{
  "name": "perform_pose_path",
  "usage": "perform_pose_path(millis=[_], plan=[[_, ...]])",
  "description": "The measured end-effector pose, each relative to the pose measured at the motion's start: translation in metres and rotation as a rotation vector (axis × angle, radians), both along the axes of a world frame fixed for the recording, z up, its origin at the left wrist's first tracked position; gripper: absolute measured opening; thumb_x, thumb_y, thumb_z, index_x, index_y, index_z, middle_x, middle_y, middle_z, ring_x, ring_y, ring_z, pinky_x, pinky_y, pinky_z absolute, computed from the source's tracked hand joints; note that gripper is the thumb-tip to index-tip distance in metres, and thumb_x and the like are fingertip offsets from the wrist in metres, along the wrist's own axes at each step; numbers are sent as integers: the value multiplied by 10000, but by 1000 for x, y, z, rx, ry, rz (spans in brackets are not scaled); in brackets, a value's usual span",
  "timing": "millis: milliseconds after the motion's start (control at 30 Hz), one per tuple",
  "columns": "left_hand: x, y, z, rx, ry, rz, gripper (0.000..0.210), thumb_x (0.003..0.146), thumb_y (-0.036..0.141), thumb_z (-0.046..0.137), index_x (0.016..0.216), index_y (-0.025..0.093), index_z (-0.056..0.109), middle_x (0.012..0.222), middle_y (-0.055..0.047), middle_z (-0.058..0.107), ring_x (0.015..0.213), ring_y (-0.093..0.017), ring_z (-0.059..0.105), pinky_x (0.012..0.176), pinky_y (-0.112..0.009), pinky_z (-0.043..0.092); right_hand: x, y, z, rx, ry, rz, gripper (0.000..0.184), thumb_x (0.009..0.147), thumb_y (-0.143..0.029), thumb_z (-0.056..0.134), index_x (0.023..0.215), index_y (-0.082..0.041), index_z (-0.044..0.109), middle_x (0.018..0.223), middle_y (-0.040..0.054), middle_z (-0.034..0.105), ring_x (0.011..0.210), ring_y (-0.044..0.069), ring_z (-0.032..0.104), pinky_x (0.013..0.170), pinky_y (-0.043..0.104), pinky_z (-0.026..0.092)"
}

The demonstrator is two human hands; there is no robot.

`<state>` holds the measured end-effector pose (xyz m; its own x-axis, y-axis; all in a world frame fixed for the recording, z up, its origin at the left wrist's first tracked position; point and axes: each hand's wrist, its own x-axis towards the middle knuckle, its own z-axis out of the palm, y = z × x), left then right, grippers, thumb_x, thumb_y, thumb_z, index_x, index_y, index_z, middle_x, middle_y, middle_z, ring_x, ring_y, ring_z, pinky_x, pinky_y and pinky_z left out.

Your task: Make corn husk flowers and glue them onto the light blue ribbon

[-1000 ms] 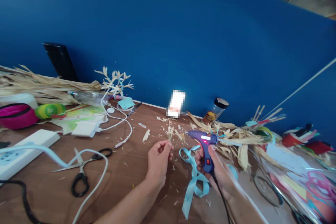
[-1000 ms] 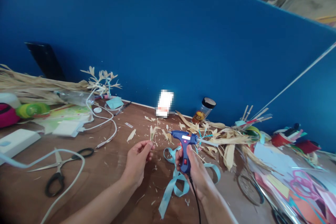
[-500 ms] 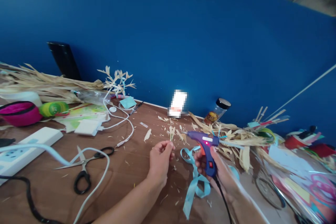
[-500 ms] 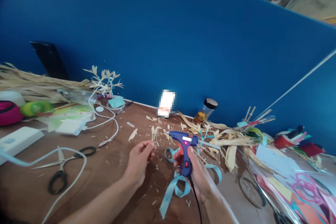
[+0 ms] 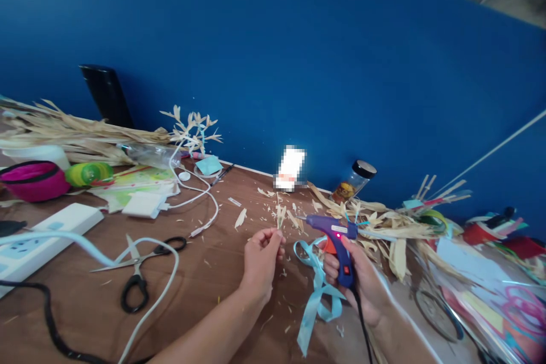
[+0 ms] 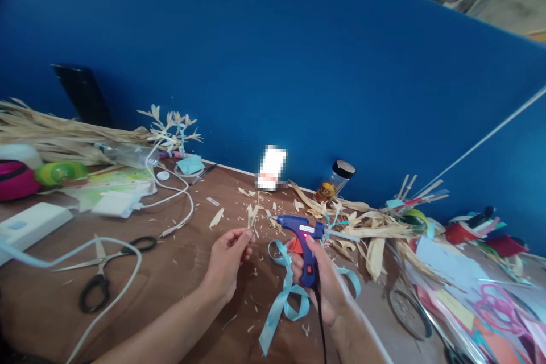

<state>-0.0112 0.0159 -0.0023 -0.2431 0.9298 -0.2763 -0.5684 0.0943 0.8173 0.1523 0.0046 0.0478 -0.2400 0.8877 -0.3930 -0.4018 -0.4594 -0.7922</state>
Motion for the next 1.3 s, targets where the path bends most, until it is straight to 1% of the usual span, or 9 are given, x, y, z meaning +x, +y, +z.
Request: perform_pose_path(millis=[167,267,333,467,567,700,800,1000,1300], plan=[[0,0,1,-6,3,-3,220,624,316,641,732,136,573,621,10,583,444,-50,460,420,-160,341,4,-1,-1,-32,-49,8,293,786,-431,525,841,-157,612,546,-38,446,467,80,411,455,183,375],[0,0,0,-21,6,-2,218,609,319,650,719,145,579,614,18,591,438,-50,463,423,-162,342,6,2,-4,-28,-164,-16,265,744,-417,586,775,-156,621,634,-7,543,553,95,497,487,182,405],[0,0,0,-34,9,-3,221,603,324,651,717,148,580,609,20,594,434,-51,462,418,-161,338,7,6,-8,-22,-228,-28,263,702,-417,629,704,-154,615,647,2,570,590,107,524,478,178,404],[0,1,0,-30,7,-3,216,602,310,648,716,139,581,603,10,593,431,-56,468,406,-163,342,8,15,-13,-20,-372,-88,314,625,-420,690,550,-150,550,512,-22,527,503,95,498,409,170,366],[0,0,0,-25,5,3,203,609,295,644,716,136,578,601,12,583,433,-53,465,404,-158,342,7,18,-14,19,-511,-124,365,615,-415,698,484,-148,487,456,-29,505,426,74,454,384,172,354],[0,1,-1,-22,5,-3,206,633,305,634,737,137,575,609,11,584,440,-50,466,415,-155,345,6,19,-13,75,-602,-172,313,618,-391,701,556,-147,515,443,-44,489,396,67,440,366,171,350],[0,1,-1,-21,0,-10,198,640,300,630,732,134,573,611,9,583,438,-48,463,414,-155,345,5,20,-9,80,-629,-143,278,605,-361,717,621,-145,543,435,-55,485,378,64,430,363,176,354],[0,1,0,-21,0,-12,207,637,302,631,740,129,580,606,11,585,443,-45,467,419,-152,345,1,19,-1,81,-639,-73,266,595,-332,730,660,-138,559,440,-54,496,391,60,445,381,167,356],[1,3,-2,-24,-16,-2,211,620,303,639,728,131,580,595,17,582,434,-44,462,412,-150,336,0,24,-5,82,-708,-105,323,556,-380,739,578,-158,505,426,-64,477,381,63,430,375,179,336]])
